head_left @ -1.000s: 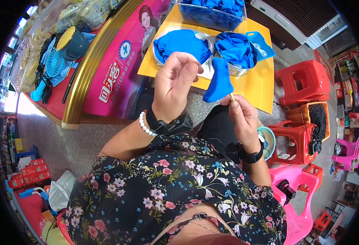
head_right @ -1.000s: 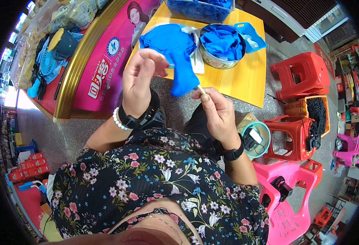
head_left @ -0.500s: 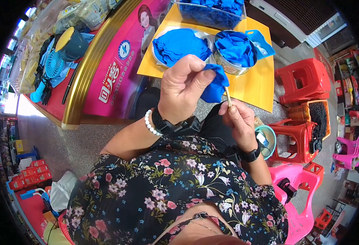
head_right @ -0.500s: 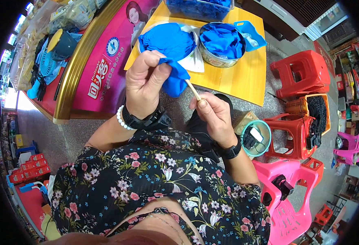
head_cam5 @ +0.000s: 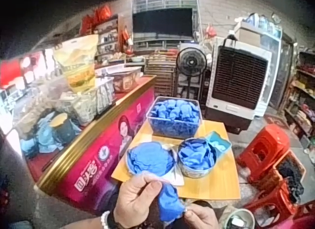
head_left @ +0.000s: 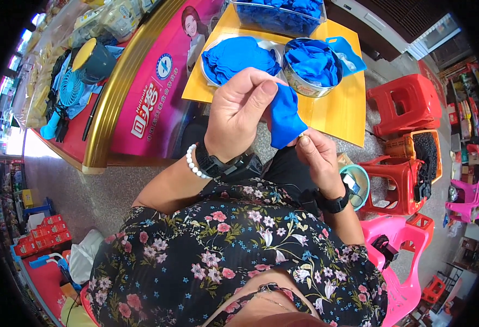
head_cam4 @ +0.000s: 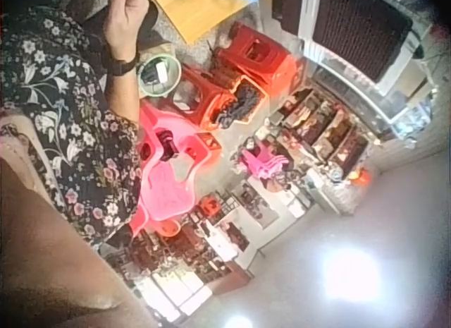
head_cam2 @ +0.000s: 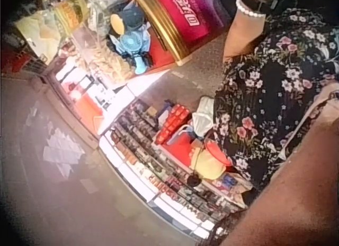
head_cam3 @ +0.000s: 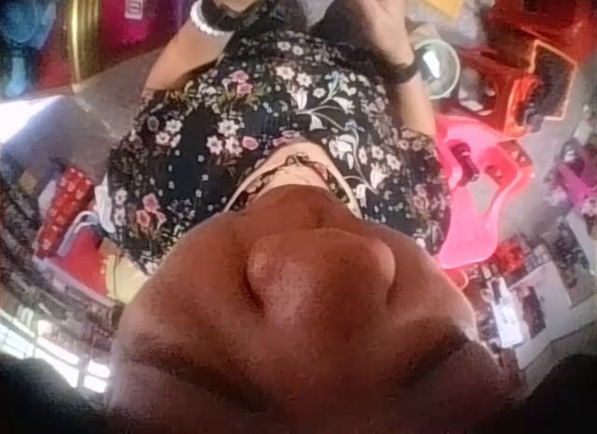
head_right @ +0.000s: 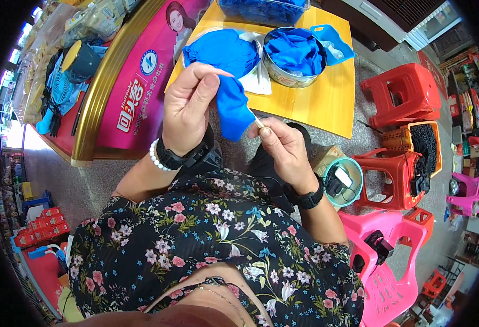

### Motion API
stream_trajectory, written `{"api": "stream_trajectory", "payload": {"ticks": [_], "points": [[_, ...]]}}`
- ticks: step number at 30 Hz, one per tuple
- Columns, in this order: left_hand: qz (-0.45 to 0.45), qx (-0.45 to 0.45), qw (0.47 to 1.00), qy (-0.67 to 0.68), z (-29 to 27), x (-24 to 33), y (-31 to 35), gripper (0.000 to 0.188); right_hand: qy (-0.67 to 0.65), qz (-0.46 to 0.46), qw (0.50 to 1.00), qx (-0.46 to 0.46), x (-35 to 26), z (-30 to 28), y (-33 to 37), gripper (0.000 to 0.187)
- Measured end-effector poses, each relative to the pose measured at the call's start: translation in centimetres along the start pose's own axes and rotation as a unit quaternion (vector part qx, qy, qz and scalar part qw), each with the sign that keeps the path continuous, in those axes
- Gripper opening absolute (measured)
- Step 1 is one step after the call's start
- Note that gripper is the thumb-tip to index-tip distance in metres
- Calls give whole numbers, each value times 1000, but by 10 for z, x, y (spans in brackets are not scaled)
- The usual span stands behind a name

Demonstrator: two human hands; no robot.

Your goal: Using a wooden stick to stuff and shape blue fabric petals to create decorative items.

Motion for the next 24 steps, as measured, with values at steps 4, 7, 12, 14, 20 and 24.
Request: {"api": "stream_trajectory", "payload": {"ticks": [4,7,12,14,20,24], "points": [[-56,-11,995,78,-1,-8,5,16,-131,21,991,21,4,-7,2,27],[-107,9,981,159,-2,-10,6,17,-65,12,998,9,0,-6,-2,27],[-105,26,989,102,0,0,-3,13,5,-8,1000,11,0,-3,-1,27],[-86,17,996,6,-4,5,-4,9,19,-11,1000,11,0,-2,-1,27],[-39,69,994,76,-12,0,-4,6,-18,14,1000,10,6,-5,1,28],[-54,38,996,62,-6,-3,-3,6,-31,27,999,20,9,-5,0,30]]}}
Point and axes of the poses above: each hand's wrist, its own y-axis away from the middle knuckle, its own z-axis out of the palm, x = y × z, the point moved 8 cm from there along -y, towards the middle knuckle, and after that the axes turned 4 degrees about -y, right-handed, at the moved point
